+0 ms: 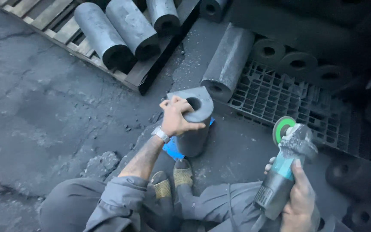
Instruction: Using an angle grinder to smooth and shape industrial rubber or foam components on a factory floor.
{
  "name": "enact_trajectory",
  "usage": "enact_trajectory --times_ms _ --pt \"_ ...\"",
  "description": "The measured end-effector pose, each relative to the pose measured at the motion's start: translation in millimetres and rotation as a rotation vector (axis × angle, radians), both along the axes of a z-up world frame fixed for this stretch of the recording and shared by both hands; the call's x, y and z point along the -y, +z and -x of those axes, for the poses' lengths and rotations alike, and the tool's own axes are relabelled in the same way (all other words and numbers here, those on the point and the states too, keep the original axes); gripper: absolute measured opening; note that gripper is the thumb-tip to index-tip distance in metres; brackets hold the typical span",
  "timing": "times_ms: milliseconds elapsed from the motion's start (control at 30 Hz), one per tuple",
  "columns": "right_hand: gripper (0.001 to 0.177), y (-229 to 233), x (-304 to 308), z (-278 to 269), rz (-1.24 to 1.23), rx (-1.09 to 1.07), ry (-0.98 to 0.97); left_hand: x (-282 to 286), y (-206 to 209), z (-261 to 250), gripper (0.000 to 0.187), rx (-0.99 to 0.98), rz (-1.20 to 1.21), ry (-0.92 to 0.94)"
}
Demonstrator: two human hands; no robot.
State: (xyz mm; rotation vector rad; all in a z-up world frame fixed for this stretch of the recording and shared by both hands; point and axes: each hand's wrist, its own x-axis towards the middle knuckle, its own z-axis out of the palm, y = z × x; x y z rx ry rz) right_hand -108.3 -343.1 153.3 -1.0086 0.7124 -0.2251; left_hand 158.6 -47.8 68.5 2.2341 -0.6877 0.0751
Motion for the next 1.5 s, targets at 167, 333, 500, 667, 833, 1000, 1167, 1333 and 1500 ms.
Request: enact_trajectory --times_ms 167,333,500,667,833,1000,1167,1333,1500 --pt "0.060 -13 14 5 0.006 -0.016 -0.016 -10 17 -12 0.060 0.119 -0.090 -0.263" --pt "0.058 -7 10 -3 0.023 -0.015 -0.048 -39 23 -17 0.060 0.257 -0.379 -0.481" --pt "0.056 -25 20 4 0.006 -0.035 -0.038 2 62 42 0.068 0.083 -0.661 -0.251" --pt "0.053 -20 13 6 0.057 -0.047 -0.027 38 -2 77 0.068 0.089 -0.464 0.221" --pt "0.052 -32 19 10 0.022 -0.068 0.014 -8 -7 54 0.056 0.195 -0.301 0.105" --pt "0.053 -11 3 -1 0.058 -0.035 0.005 -42 8 23 0.059 0.203 -0.455 -0.588" --pt "0.053 -19 5 9 0.054 -0.027 0.048 -56 -9 22 0.038 0.531 -0.499 -0.555" --pt "0.054 -19 5 10 0.047 -0.063 0.064 -35 48 53 0.065 0.222 -0.385 -0.583" --pt "0.053 -12 -1 5 0.090 -0.057 0.057 -1 19 97 0.086 0.070 -0.497 -0.152"
